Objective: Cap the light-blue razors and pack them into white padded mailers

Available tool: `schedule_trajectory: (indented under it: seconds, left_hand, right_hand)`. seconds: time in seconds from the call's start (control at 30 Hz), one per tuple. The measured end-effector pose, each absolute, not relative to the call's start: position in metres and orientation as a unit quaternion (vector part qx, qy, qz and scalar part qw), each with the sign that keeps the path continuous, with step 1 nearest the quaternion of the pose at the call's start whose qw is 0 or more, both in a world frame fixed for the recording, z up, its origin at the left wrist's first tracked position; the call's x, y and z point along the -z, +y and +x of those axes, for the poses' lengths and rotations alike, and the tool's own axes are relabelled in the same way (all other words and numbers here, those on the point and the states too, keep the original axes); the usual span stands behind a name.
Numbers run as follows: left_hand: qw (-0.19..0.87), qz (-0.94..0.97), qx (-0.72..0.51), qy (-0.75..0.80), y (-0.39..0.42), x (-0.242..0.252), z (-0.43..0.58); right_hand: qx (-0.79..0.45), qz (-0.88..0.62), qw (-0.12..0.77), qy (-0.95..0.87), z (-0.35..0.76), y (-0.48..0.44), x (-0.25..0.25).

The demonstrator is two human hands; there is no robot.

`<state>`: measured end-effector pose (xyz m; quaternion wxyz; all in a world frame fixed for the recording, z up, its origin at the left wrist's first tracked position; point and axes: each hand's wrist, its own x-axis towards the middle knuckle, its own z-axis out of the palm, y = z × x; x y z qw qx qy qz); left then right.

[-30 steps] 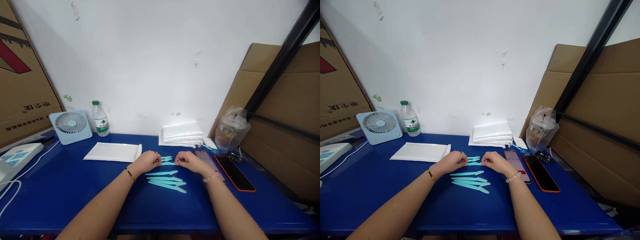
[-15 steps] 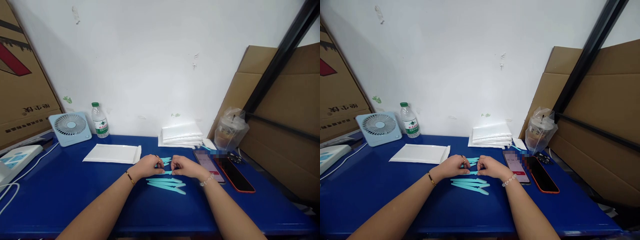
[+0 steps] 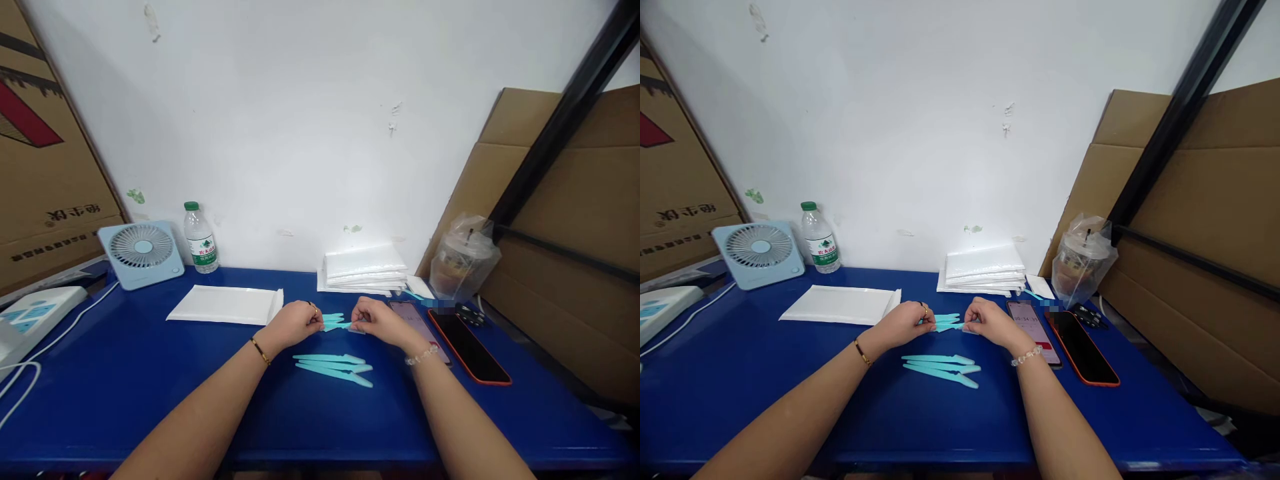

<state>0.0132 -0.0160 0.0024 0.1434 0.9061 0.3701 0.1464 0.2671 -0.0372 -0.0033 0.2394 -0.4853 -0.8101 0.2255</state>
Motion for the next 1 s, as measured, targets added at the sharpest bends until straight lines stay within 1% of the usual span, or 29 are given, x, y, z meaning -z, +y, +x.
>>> schedule_trajectory:
  seconds: [0.13,0.23,0.33,0.4,0.47,0.53,0.6,0.73,0.83,0.9,1.0]
  left_hand:
    - [0.127,0.894,-0.131,0.41,-0.009,-0.001,0.004]
    - [0.121,0.894,-0.136,0.41,-0.007,-0.001,0.002]
    - [0.131,0.895,-0.159,0.395,-0.012,-0.001,0.006]
    - [0.167,0.903,-0.155,0.364,-0.019,-0.001,0.011]
    - [0.211,0.91,-0.128,0.332,-0.026,0.0,0.017]
    - [0.235,0.913,-0.097,0.319,-0.031,0.002,0.022]
    - [0.23,0.914,-0.089,0.321,-0.032,0.003,0.026]
    - [0.168,0.914,-0.129,0.345,-0.023,0.003,0.023]
    - [0.139,0.896,-0.142,0.397,-0.015,-0.001,0.013]
    - [0.147,0.886,-0.148,0.415,-0.015,-0.004,0.01]
    - [0.19,0.9,-0.139,0.366,-0.024,-0.008,0.012]
  right_hand:
    - [-0.223,-0.516,0.247,-0.789,0.277,-0.034,0.006]
    - [-0.224,-0.504,0.238,-0.8,0.274,-0.04,-0.001]
    - [-0.258,-0.449,0.175,-0.838,0.261,-0.051,-0.008]
    - [-0.27,-0.418,0.121,-0.859,0.252,-0.057,-0.008]
    - [-0.262,-0.41,0.092,-0.869,0.246,-0.059,-0.006]
    - [-0.247,-0.415,0.096,-0.871,0.243,-0.058,-0.004]
    - [-0.234,-0.42,0.116,-0.869,0.243,-0.056,-0.002]
    - [-0.22,-0.453,0.17,-0.847,0.254,-0.05,-0.004]
    - [-0.2,-0.501,0.215,-0.814,0.263,-0.047,-0.006]
    - [-0.204,-0.513,0.228,-0.802,0.266,-0.047,-0.008]
    - [-0.231,-0.485,0.212,-0.816,0.263,-0.051,-0.012]
